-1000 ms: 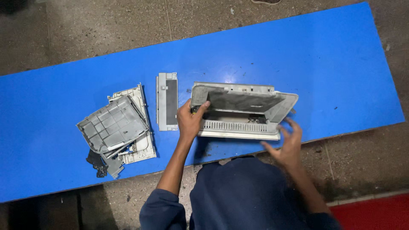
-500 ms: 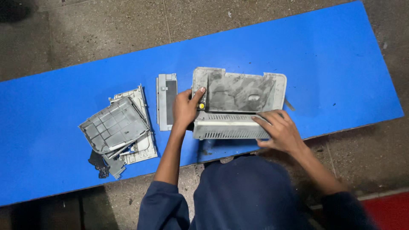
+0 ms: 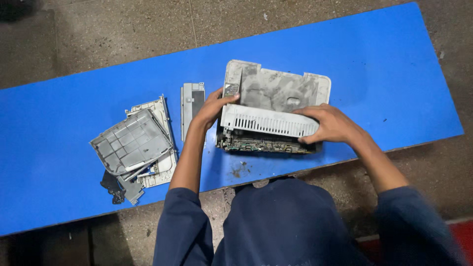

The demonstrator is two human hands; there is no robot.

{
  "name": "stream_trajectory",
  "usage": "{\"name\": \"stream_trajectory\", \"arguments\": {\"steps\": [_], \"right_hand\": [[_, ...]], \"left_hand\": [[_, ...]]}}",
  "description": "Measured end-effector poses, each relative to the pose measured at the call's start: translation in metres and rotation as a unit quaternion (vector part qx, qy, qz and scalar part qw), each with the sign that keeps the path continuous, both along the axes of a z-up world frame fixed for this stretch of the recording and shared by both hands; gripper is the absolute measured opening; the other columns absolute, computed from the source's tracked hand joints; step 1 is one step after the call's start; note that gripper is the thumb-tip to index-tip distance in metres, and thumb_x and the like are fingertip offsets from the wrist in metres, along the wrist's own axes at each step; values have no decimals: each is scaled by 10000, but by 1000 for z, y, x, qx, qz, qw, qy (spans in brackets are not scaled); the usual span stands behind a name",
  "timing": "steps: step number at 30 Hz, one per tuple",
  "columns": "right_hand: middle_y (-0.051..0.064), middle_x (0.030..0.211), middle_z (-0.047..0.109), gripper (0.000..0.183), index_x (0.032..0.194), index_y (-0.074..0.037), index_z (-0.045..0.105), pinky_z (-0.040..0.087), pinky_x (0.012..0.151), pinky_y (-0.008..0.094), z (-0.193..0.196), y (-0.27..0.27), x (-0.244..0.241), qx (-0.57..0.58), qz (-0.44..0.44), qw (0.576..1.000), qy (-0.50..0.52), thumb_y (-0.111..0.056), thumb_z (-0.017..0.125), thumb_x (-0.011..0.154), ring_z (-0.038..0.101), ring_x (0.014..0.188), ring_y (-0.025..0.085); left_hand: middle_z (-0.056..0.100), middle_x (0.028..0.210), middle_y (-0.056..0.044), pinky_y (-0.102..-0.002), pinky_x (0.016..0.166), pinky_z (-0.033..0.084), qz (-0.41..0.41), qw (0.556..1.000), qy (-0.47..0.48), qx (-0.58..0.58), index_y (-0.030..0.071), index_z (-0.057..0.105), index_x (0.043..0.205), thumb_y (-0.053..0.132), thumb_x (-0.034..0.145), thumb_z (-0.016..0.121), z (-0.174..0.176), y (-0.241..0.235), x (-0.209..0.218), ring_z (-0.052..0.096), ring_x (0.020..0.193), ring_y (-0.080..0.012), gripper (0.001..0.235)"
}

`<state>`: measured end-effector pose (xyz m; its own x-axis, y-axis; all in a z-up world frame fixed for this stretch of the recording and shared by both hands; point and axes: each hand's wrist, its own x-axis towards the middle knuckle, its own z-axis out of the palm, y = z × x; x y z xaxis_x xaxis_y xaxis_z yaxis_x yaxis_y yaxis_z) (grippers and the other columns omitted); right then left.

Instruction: The person disassembles a white electronic device on a blue workbench, removing the outer casing and internal components. They use a screwdriver to loosen screws and a multimeter to test the circuit board.

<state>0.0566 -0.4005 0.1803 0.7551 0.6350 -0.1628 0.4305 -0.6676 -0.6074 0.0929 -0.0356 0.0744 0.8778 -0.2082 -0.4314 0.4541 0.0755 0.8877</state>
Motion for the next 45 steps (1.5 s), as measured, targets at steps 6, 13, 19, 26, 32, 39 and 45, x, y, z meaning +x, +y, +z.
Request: {"name": "stream_trajectory", "arguments": {"steps": [6,13,19,26,32,39,45], "right_hand": [[169,1272,653,971,1413,-209,578,453,864,478,-26,29,-70,-130,24,961,-241,-504,917,552,593,1126,297],[144,1331,600,871,1433,-217,563,404,950,533,-38,48,-108,-161,-61,940,-295,-356,884,635,549,1214,300],[209,1383,567,826,1425,-147,567,393,1006,528,-32,58,-107,-180,-84,942,-270,-289,840,659,529,1247,329],[191,1419,552,671,1361,-121,580,380,1089,539,-42,20,-111,-13,-86,950,-300,-293,818,758,483,1335,339],[166,1263,633,623,1346,-48,617,532,923,386,-103,-61,-109,262,-336,895,134,-166,857,784,595,1119,244],[58,1181,569,274,1089,65,678,584,735,304,-167,-72,-101,441,-284,789,320,-71,788,879,658,966,170],[73,1201,563,208,1004,32,667,582,761,293,-164,-76,-99,438,-187,831,289,-126,788,944,616,1043,155]], "left_hand": [[721,1201,-83,-346,1021,524,-41,992,-109,-41,1,626,1356,21,714,874,-19,19,-41,667,1111,-187,689],[725,1159,-148,-343,912,551,-18,961,-230,152,-7,714,1173,-25,638,887,3,19,-64,687,1037,-202,562],[714,1140,-175,-359,879,577,46,957,-162,238,-42,663,1260,29,655,867,16,5,-56,709,1000,-239,642],[713,1203,-206,-386,1013,498,91,918,-175,344,-82,615,1327,84,630,889,-18,4,-43,679,1127,-289,767],[591,1314,-282,-506,1020,425,118,798,-174,566,-3,597,1360,166,668,891,11,-38,-63,557,1233,-413,771],[516,1363,-197,-619,1075,300,-267,771,-399,419,73,511,1385,579,523,932,79,-156,-96,463,1273,-433,1085],[600,1341,-85,-484,1024,443,-346,659,-393,540,243,549,1450,235,599,908,97,-187,-82,548,1207,-319,924]]}}
